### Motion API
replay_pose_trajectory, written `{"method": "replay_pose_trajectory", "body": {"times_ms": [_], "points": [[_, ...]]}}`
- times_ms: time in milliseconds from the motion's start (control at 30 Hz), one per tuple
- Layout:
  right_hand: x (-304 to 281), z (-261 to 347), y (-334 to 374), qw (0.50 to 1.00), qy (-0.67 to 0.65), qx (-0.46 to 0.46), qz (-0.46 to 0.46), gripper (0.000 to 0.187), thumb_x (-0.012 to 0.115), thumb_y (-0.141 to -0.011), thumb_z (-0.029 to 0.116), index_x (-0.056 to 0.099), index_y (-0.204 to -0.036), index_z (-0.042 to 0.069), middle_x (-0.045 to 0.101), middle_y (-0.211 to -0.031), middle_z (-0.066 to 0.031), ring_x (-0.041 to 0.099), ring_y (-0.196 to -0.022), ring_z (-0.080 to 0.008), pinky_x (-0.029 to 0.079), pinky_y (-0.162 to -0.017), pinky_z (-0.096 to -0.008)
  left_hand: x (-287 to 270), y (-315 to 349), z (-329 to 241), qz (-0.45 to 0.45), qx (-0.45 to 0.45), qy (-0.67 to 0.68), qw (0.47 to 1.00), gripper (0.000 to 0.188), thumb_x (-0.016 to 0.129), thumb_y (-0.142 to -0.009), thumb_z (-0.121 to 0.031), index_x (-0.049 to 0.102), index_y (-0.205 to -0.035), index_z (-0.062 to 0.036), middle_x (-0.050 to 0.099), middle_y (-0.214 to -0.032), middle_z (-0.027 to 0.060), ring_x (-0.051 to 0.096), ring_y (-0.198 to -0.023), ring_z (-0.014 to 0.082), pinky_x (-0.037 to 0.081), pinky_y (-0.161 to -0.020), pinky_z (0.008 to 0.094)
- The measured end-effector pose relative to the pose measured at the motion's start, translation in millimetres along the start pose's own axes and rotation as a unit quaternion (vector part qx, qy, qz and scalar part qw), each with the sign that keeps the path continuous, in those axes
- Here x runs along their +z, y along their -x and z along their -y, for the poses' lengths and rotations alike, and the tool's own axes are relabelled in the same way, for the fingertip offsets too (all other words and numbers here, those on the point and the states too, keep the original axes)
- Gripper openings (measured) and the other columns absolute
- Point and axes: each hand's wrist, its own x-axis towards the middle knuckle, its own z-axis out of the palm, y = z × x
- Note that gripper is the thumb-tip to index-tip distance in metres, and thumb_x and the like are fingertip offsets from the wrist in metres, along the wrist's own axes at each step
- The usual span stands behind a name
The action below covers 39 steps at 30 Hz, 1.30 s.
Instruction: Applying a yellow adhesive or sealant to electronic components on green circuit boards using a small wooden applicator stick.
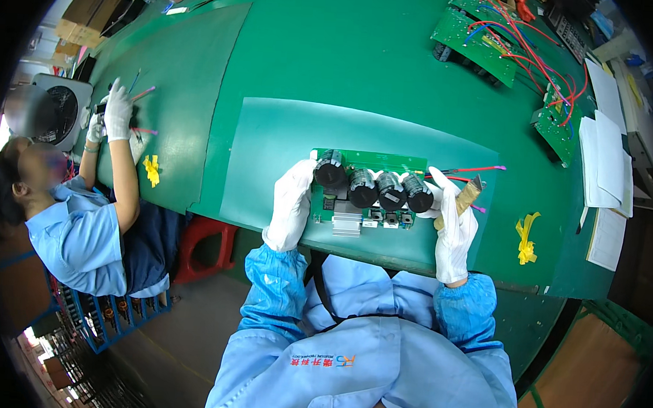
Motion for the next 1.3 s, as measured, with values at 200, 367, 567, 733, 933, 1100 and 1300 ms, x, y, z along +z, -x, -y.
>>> {"method": "replay_pose_trajectory", "body": {"times_ms": [200, 367, 567, 733, 933, 1100, 1300], "points": [[-6.4, 13.2, -10.9, 0.998, 0.054, -0.015, 0.001, 0.044, 0.039, -0.112, 0.031, 0.056, -0.144, 0.006, 0.07, -0.123, -0.0085, 0.066, -0.103, -0.0157, 0.053, -0.084, -0.0293, 18.1, -15.4, -15.1, -0.038, -0.04, -0.044, 0.997, 0.041, 0.054, -0.107, -0.027, 0.061, -0.137, 0.0002, 0.063, -0.133, 0.0068, 0.056, -0.122, 0.0156, 0.04, -0.109, 0.0326], [-0.4, 39.2, -21.4, 0.998, -0.048, -0.044, 0.0, 0.049, 0.038, -0.112, 0.03, 0.048, -0.147, -0.002, 0.072, -0.121, -0.0119, 0.063, -0.121, -0.0207, 0.049, -0.101, -0.0342, 50.7, -19.2, -37.9, 0.064, 0.074, -0.082, 0.992, 0.039, 0.046, -0.109, -0.024, 0.058, -0.138, -0.0017, 0.057, -0.146, 0.014, 0.045, -0.142, 0.0228, 0.031, -0.119, 0.0362], [2.0, 13.3, 9.9, 0.99, -0.119, -0.054, -0.048, 0.058, 0.029, -0.113, 0.042, 0.055, -0.135, -0.005, 0.074, -0.116, -0.0067, 0.066, -0.109, -0.0151, 0.047, -0.095, -0.0283, 44.6, 14.9, -17.7, 0.107, 0.21, -0.19, 0.953, 0.047, 0.043, -0.109, -0.022, 0.047, -0.149, 0.0023, 0.023, -0.167, 0.0215, 0.02, -0.156, 0.0306, 0.017, -0.125, 0.0425], [-5.0, 1.8, 36.1, 0.995, 0.071, -0.069, -0.029, 0.062, 0.029, -0.113, 0.046, 0.053, -0.138, -0.005, 0.074, -0.117, -0.0083, 0.052, -0.073, -0.007, 0.047, -0.074, -0.0218, 33.9, 45.9, -9.0, 0.038, 0.106, -0.153, 0.982, 0.061, 0.047, -0.106, -0.018, 0.025, -0.158, 0.0063, 0.028, -0.166, 0.0198, 0.028, -0.153, 0.0269, 0.022, -0.123, 0.0386], [-4.2, 4.9, 37.2, 0.995, 0.079, -0.057, -0.032, 0.061, 0.03, -0.113, 0.045, 0.051, -0.14, -0.005, 0.074, -0.117, -0.0102, 0.046, -0.069, -0.005, 0.044, -0.073, -0.0209, 30.0, 51.1, -24.1, 0.034, 0.038, -0.283, 0.958, 0.062, 0.043, -0.109, -0.029, 0.027, -0.158, 0.0067, 0.032, -0.164, 0.0181, 0.034, -0.15, 0.0277, 0.026, -0.122, 0.037], [-6.2, -4.2, 30.1, 0.993, 0.079, -0.073, -0.039, 0.061, 0.03, -0.112, 0.046, 0.05, -0.139, -0.005, 0.074, -0.113, -0.0147, 0.067, -0.1, -0.0151, 0.049, -0.088, -0.0266, 23.1, 43.1, 4.0, 0.022, 0.024, 0.073, 0.997, 0.062, 0.031, -0.113, -0.038, 0.029, -0.157, 0.0051, 0.03, -0.165, 0.016, 0.031, -0.152, 0.0255, 0.022, -0.124, 0.0358], [-5.0, -2.3, 29.5, 0.997, 0.029, -0.067, -0.034, 0.053, 0.028, -0.114, 0.034, 0.054, -0.136, -0.007, 0.073, -0.116, -0.0158, 0.067, -0.109, -0.0185, 0.047, -0.101, -0.0317, 4.2, 40.5, 17.0, 0.05, 0.117, -0.162, 0.979, 0.055, 0.04, -0.111, -0.025, 0.032, -0.156, 0.0046, 0.044, -0.156, 0.0194, 0.046, -0.142, 0.0295, 0.034, -0.117, 0.0381]]}}
